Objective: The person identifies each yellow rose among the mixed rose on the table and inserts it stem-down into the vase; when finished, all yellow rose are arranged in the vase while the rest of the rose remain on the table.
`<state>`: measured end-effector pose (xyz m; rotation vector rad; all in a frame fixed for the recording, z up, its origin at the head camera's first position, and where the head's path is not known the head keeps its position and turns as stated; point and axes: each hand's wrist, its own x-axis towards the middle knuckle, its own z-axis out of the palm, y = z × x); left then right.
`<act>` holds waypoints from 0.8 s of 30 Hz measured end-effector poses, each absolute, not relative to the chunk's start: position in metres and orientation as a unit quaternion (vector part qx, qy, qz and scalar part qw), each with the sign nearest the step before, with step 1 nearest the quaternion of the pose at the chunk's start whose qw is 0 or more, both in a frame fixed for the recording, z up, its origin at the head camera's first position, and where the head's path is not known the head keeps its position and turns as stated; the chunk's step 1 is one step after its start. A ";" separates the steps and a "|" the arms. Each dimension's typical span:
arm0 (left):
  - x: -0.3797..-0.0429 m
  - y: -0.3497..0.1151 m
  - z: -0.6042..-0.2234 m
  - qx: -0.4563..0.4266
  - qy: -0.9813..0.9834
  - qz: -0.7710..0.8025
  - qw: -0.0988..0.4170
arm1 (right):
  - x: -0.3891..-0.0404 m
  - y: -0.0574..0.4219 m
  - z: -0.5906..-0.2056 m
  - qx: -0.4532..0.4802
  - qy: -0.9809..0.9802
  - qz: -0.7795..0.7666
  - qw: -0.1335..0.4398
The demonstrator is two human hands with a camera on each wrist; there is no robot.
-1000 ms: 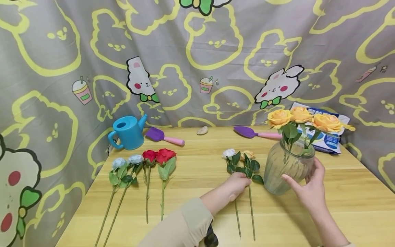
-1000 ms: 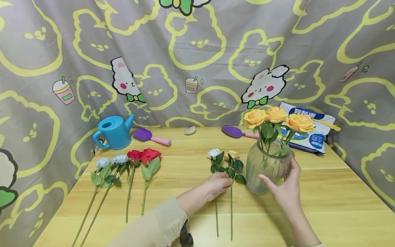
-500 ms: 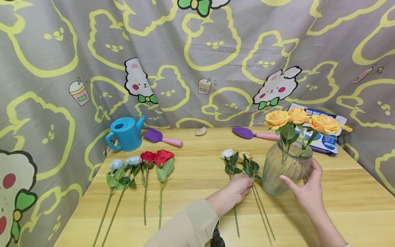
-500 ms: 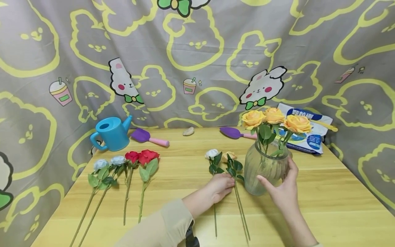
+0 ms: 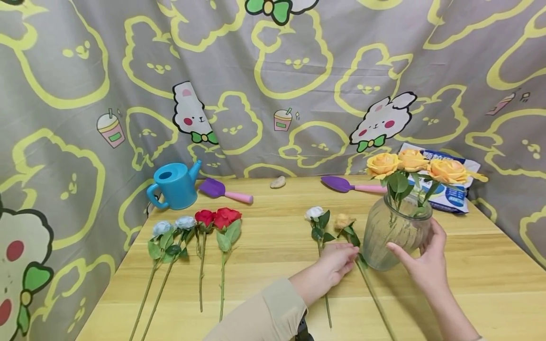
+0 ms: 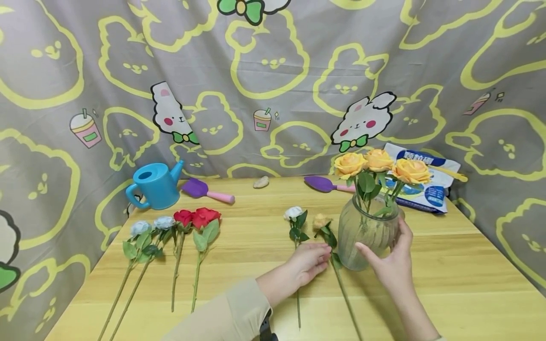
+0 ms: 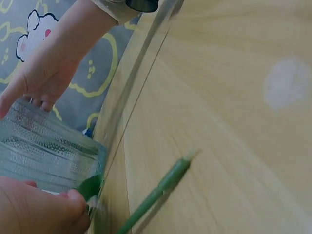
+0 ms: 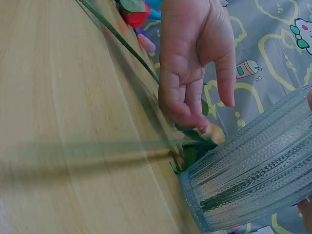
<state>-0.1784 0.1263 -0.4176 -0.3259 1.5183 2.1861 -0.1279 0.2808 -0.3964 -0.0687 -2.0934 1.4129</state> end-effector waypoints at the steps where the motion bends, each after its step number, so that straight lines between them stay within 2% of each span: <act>1: -0.178 0.127 -0.417 -0.120 0.550 0.794 0.230 | -0.128 0.281 -0.397 -0.026 -0.790 0.533 0.302; 15: -0.171 0.119 -0.408 -0.101 0.570 0.784 0.224 | -0.128 0.282 -0.393 -0.028 -0.787 0.534 0.310; 24: -0.175 0.126 -0.412 -0.147 0.549 0.796 0.206 | -0.128 0.281 -0.395 -0.026 -0.788 0.536 0.303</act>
